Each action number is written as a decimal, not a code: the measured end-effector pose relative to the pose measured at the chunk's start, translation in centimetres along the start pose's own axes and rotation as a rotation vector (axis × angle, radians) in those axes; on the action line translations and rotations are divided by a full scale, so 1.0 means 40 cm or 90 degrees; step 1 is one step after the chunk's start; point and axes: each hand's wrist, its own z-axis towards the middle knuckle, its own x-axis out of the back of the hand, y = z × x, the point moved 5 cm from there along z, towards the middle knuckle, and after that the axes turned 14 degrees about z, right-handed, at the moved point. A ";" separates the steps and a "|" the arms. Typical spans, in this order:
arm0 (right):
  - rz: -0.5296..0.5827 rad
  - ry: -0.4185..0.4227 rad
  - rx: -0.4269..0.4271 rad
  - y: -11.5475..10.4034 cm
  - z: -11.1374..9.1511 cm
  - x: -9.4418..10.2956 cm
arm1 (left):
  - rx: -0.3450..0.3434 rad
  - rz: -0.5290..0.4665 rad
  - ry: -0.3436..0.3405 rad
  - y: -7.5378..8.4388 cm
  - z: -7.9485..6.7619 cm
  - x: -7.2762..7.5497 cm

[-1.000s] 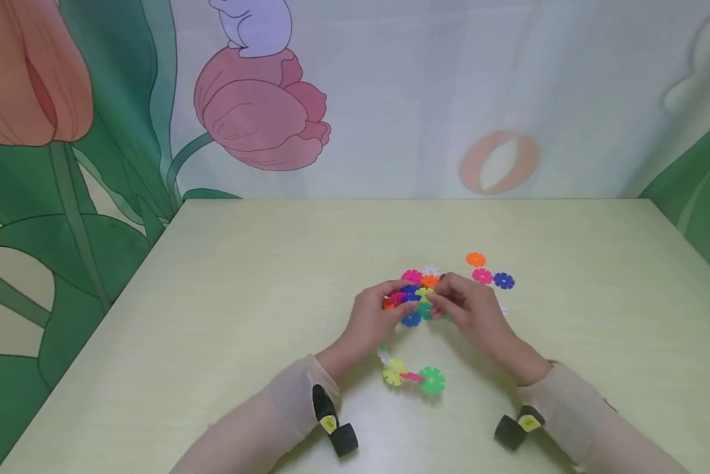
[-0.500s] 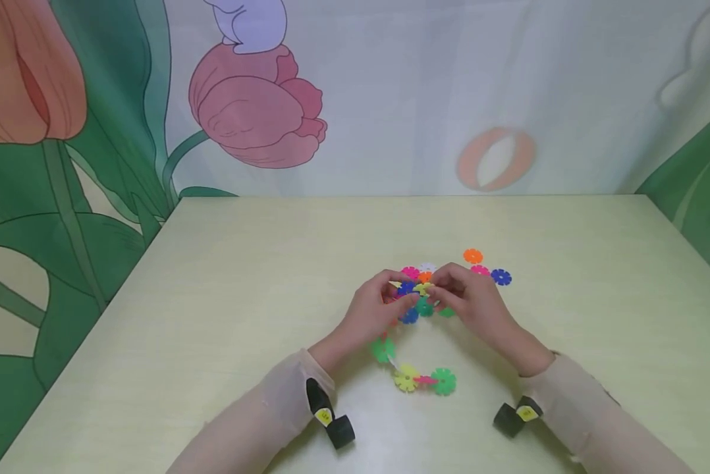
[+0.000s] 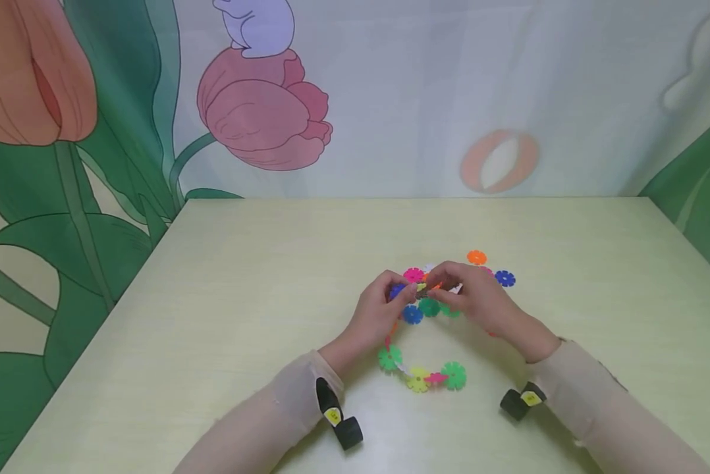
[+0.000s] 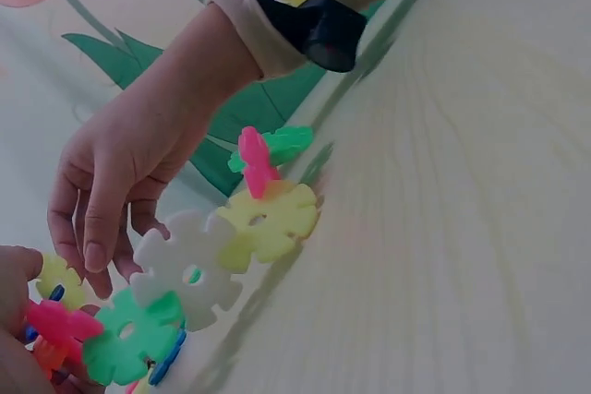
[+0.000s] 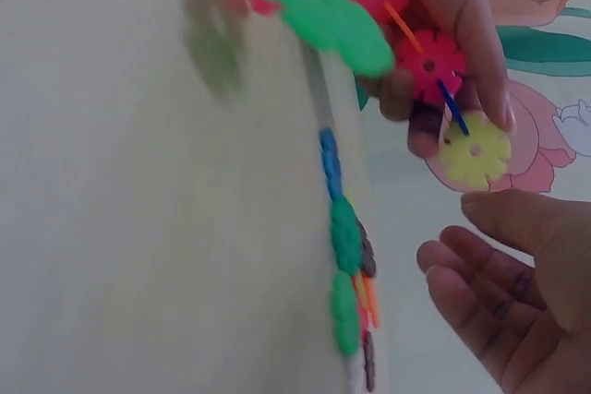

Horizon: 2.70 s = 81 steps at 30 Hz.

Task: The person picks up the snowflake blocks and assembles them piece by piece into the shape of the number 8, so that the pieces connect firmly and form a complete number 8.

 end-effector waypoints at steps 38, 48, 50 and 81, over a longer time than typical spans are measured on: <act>-0.164 -0.160 -0.313 0.064 0.176 -0.052 | 0.009 0.036 0.055 -0.002 -0.010 0.011; -0.140 -0.111 -0.290 0.065 0.176 -0.027 | 0.019 0.037 0.051 -0.001 -0.012 0.011; -0.149 -0.110 -0.292 0.065 0.175 -0.023 | 0.019 0.038 0.049 -0.001 -0.012 0.012; -0.113 -0.040 -0.289 0.089 0.135 0.059 | 0.030 0.035 0.042 -0.009 -0.008 0.010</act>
